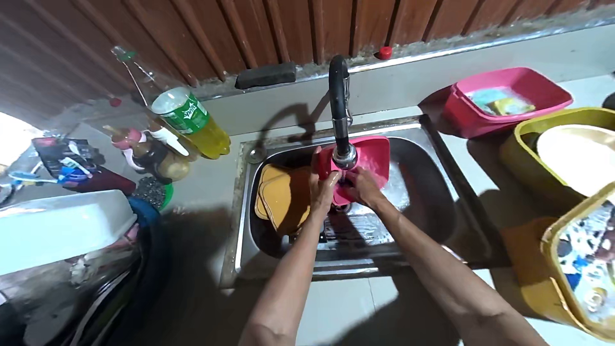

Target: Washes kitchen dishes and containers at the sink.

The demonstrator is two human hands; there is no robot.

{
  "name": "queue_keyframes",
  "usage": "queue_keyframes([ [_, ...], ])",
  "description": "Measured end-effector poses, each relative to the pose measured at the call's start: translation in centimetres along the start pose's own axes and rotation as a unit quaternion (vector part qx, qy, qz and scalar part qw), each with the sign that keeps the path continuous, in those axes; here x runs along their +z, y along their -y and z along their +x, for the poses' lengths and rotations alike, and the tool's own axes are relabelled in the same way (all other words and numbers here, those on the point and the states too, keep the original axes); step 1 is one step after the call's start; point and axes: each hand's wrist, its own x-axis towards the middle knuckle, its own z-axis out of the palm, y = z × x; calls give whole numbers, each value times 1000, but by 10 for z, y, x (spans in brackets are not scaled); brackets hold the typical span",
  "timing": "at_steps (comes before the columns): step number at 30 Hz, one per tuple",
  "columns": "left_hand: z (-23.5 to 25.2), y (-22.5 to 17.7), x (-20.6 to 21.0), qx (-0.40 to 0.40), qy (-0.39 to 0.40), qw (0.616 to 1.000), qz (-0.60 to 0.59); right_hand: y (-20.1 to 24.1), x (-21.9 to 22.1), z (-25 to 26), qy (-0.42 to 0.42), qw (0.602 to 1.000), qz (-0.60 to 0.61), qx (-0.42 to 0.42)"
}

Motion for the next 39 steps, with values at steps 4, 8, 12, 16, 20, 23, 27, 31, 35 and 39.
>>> queue_keyframes([
  [4, -1, 3, 7, -30, -9, 999, 16, 25, 9, -27, 13, 980, 194, -45],
  [8, -3, 7, -2, -35, 18, 999, 15, -23, -7, -29, 1, 996, 69, -48],
  [12, -3, 5, 13, -54, 7, 998, -10, -14, -14, -40, 12, 998, 53, -25],
  [16, -3, -7, 13, -122, 39, 992, 18, -10, -9, -65, 26, 991, -26, -132],
  [20, 6, -10, 1, -162, 63, 984, 49, -47, -17, -56, 44, 979, -188, -70],
  [23, 15, -18, -7, -208, 80, 974, 42, -44, -23, -66, -70, 961, -198, -180],
  [27, 26, -20, 5, -196, 71, 977, 33, -24, -33, -66, -165, 958, -163, -166],
  [31, 25, -25, 34, -34, 65, 970, 232, -12, -54, -52, -104, 993, -43, 32],
  [35, 12, -30, 58, 85, 139, 886, 435, -23, -51, -43, -103, 960, 228, 126],
  [39, 21, -29, 51, 143, 233, 859, 432, -31, -48, -48, -104, 886, 411, 186],
])
